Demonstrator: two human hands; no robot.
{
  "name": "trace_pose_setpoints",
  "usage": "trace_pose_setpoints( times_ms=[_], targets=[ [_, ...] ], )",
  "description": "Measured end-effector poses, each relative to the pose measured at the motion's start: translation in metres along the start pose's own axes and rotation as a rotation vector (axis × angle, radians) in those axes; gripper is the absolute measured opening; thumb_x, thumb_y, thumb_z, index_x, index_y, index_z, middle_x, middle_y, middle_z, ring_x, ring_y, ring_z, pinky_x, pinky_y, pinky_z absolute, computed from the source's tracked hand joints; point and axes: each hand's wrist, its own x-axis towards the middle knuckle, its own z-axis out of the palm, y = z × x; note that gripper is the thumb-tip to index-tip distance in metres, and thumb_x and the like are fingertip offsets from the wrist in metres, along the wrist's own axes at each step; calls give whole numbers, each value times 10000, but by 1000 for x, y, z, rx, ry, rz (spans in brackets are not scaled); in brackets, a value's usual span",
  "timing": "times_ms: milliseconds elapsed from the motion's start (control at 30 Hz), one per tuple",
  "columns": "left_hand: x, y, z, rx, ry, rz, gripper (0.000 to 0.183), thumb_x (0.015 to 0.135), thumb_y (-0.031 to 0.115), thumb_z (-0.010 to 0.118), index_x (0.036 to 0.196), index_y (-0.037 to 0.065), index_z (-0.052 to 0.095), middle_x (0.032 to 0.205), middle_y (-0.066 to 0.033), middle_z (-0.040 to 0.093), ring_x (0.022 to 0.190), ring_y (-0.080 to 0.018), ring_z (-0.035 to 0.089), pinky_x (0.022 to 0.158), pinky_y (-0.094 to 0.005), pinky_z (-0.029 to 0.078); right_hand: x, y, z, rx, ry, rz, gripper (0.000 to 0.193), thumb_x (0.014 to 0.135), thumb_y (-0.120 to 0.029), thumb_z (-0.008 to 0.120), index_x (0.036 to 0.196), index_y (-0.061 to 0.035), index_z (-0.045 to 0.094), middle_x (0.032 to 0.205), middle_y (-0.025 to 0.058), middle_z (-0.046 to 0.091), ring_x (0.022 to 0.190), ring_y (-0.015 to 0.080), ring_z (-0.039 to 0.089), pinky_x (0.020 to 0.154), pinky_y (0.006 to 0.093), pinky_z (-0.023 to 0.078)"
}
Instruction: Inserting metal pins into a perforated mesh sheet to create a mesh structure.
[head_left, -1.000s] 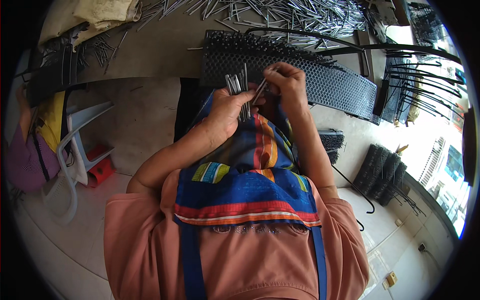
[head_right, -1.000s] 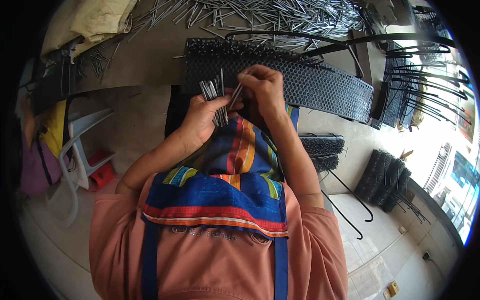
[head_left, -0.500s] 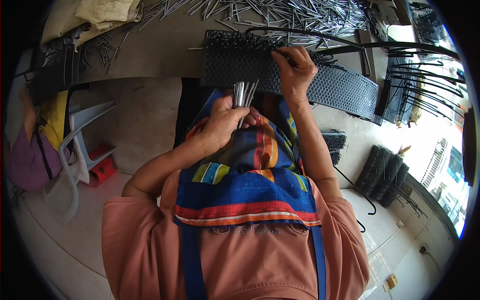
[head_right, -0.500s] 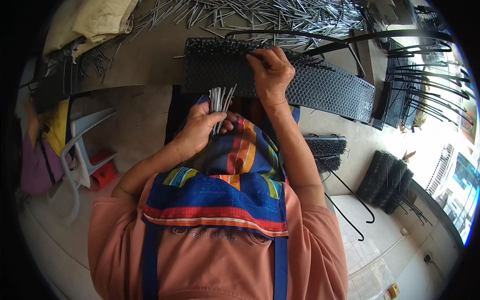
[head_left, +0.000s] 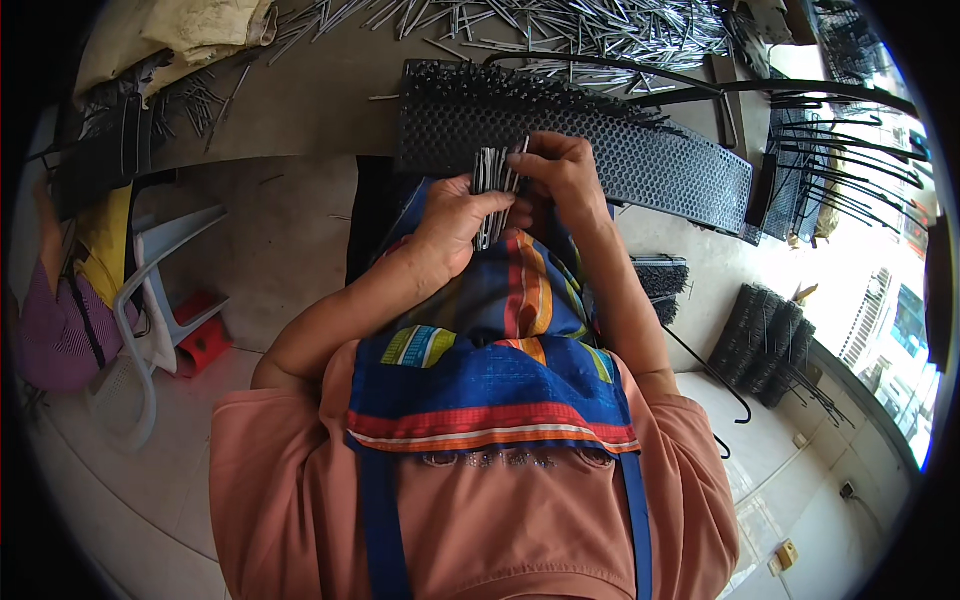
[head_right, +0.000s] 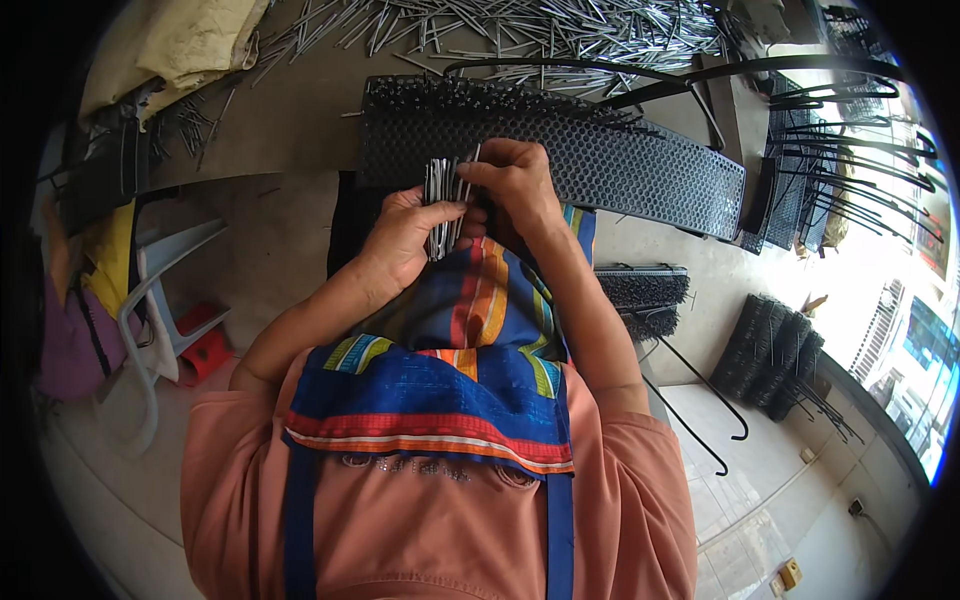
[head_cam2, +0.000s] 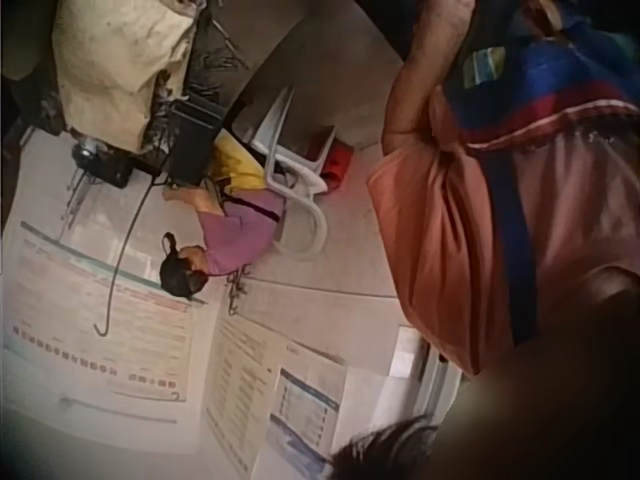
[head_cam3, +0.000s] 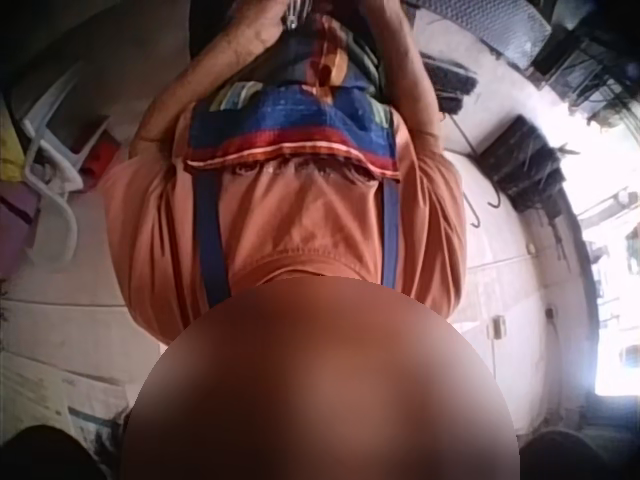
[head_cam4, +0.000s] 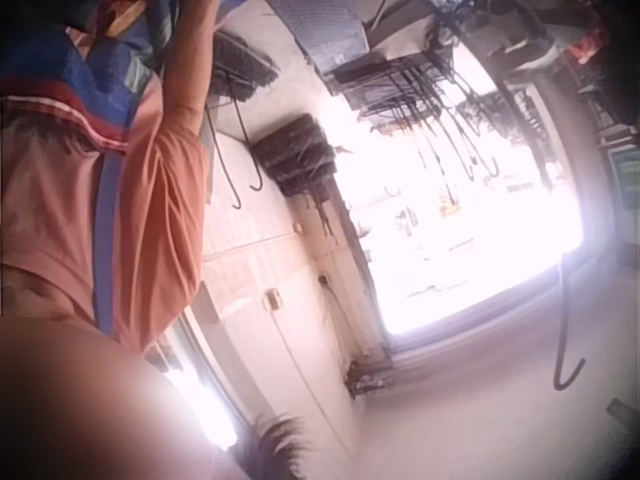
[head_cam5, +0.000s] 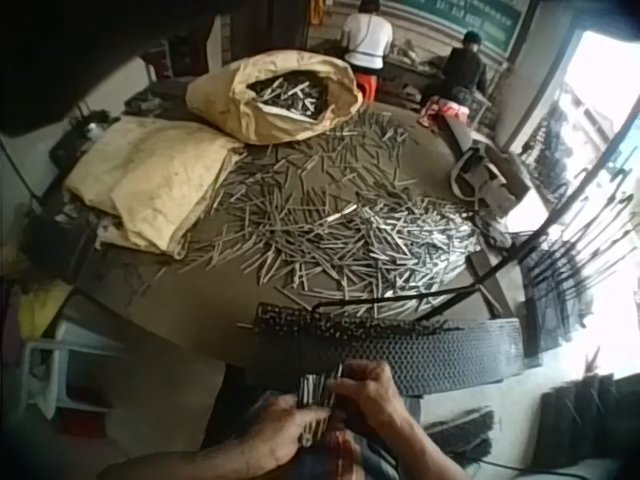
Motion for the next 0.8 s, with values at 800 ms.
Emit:
trace_pose_setpoints(
  times_ms=[800],
  targets=[
    [2, -9, -5, 32, 98, 31, 156, 851, -40, 603, 996, 5, 640, 899, -143, 705, 746, -212, 699, 618, -310, 580, 24, 4, -26, 139, 608, -748, 149, 779, 91, 715, 901, 8, 731, 829, 9, 696, 763, 60, 611, 722, 201, 494]
  ],
)
